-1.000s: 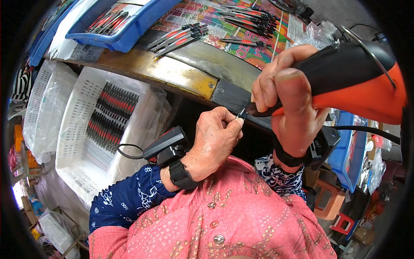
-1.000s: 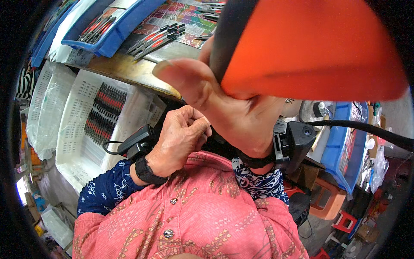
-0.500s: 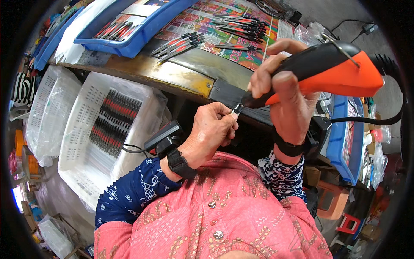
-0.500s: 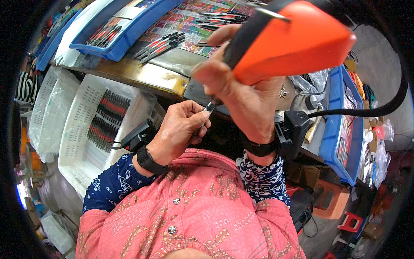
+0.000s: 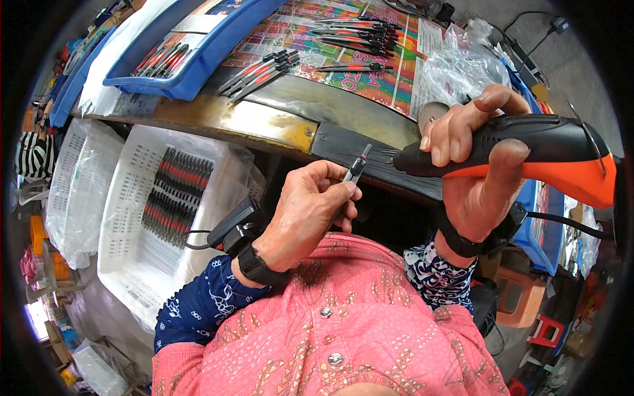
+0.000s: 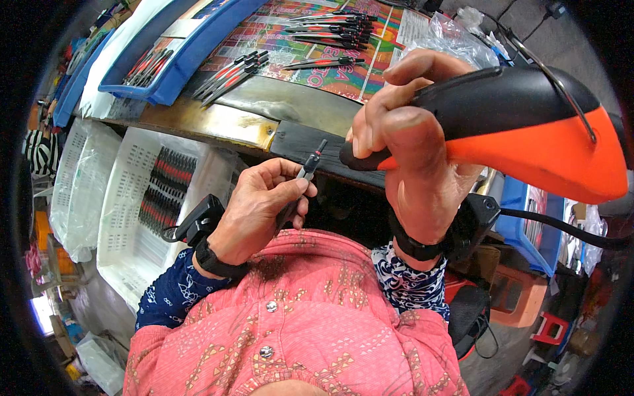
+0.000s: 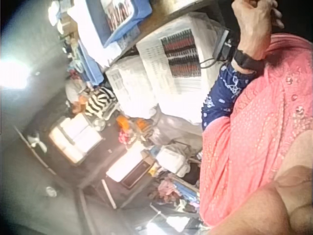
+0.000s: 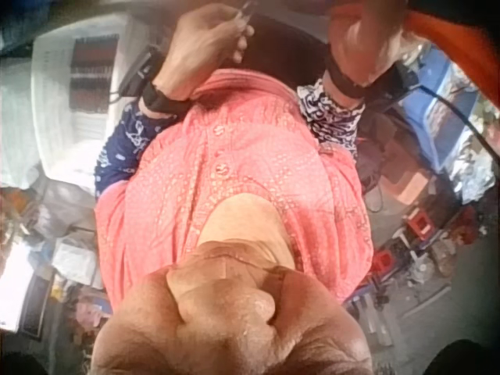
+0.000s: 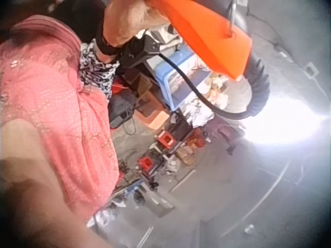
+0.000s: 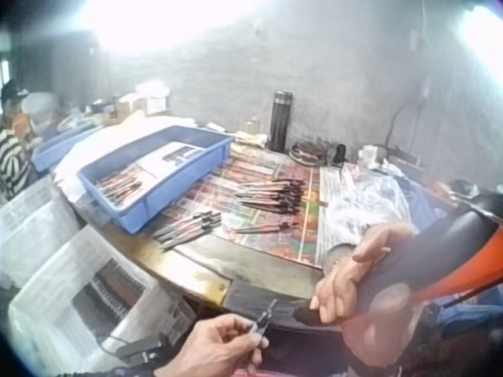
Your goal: The person picks small black components from a white basket and uses a soldering iron to apply heat to the tips. They place the finished components on the workbench and repeat the process with additional items.
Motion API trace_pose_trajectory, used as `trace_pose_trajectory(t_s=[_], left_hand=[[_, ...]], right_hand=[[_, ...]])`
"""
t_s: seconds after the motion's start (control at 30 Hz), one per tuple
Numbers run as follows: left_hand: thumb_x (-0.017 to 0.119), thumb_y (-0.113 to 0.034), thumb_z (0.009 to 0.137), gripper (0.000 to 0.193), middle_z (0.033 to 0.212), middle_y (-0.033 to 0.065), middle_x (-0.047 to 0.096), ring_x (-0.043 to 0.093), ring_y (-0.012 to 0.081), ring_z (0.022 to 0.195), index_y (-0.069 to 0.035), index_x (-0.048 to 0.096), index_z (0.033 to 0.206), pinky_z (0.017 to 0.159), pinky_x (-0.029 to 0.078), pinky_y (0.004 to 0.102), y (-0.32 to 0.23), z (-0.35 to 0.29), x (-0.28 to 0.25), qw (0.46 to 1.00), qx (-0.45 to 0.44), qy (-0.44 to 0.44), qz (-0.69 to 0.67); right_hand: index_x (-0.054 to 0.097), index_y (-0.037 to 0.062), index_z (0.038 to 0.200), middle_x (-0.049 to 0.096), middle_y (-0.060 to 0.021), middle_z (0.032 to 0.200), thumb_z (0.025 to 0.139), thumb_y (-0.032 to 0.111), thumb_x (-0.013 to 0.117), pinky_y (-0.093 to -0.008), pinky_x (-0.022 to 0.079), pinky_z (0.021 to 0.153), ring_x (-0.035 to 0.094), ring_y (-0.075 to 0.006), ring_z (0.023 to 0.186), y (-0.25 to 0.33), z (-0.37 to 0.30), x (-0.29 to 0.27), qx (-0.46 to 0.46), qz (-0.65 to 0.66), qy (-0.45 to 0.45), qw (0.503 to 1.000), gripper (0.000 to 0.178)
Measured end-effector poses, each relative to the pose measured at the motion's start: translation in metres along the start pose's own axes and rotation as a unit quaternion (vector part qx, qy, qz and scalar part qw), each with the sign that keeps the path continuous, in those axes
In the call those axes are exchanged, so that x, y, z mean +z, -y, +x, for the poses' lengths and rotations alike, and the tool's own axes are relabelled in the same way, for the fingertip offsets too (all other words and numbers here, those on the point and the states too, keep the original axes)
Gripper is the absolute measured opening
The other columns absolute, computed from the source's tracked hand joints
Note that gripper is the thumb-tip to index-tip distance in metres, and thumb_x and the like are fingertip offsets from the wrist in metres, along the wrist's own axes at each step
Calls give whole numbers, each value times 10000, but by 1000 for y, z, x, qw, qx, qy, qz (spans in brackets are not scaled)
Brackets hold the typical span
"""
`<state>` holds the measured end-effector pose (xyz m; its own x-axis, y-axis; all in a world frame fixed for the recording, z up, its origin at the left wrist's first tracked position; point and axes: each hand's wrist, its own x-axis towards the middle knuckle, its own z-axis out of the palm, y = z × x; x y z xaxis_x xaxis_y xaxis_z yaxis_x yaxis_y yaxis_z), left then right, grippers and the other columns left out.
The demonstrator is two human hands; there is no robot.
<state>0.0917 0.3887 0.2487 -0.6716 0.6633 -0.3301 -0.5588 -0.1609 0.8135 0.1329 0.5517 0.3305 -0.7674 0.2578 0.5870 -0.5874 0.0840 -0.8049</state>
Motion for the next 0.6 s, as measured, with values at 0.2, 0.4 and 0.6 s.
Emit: trace_pose_trajectory(t_s=[0.2, 0.4, 0.6], left_hand=[[585, -90, 884, 141, 830, 81, 624, 592, 113, 636, -10, 532, 987, 539, 506, 232, -3, -2, -5, 999, 26, 7, -31], [590, -106, 886, 123, 833, 68, 626, 598, 117, 663, -9, 555, 951, 574, 523, 255, -10, -4, -7, 997, 66, -17, -45], [630, -87, 861, 133, 771, 4, 623, 532, 39, 603, 9, 606, 950, 561, 447, 171, -20, -9, -3, 988, 133, -56, -55]], right_hand=[[423, 28, 1075, 447, -11, 640, 837, 494, 603, -282, 415, 614, 471, -117, 563, 2, -4, -2, 45, -17, 26, 999, 554], [526, -18, 883, 538, -50, 685, 758, 2, 632, -218, 453, 505, 535, -104, 526, 2, -18, 7, 179, -68, -15, 981, 165], [565, 23, 808, 557, 22, 682, 707, -44, 683, -184, 419, 526, 506, -52, 575, -23, -42, 28, 258, -136, 3, 956, 169]])
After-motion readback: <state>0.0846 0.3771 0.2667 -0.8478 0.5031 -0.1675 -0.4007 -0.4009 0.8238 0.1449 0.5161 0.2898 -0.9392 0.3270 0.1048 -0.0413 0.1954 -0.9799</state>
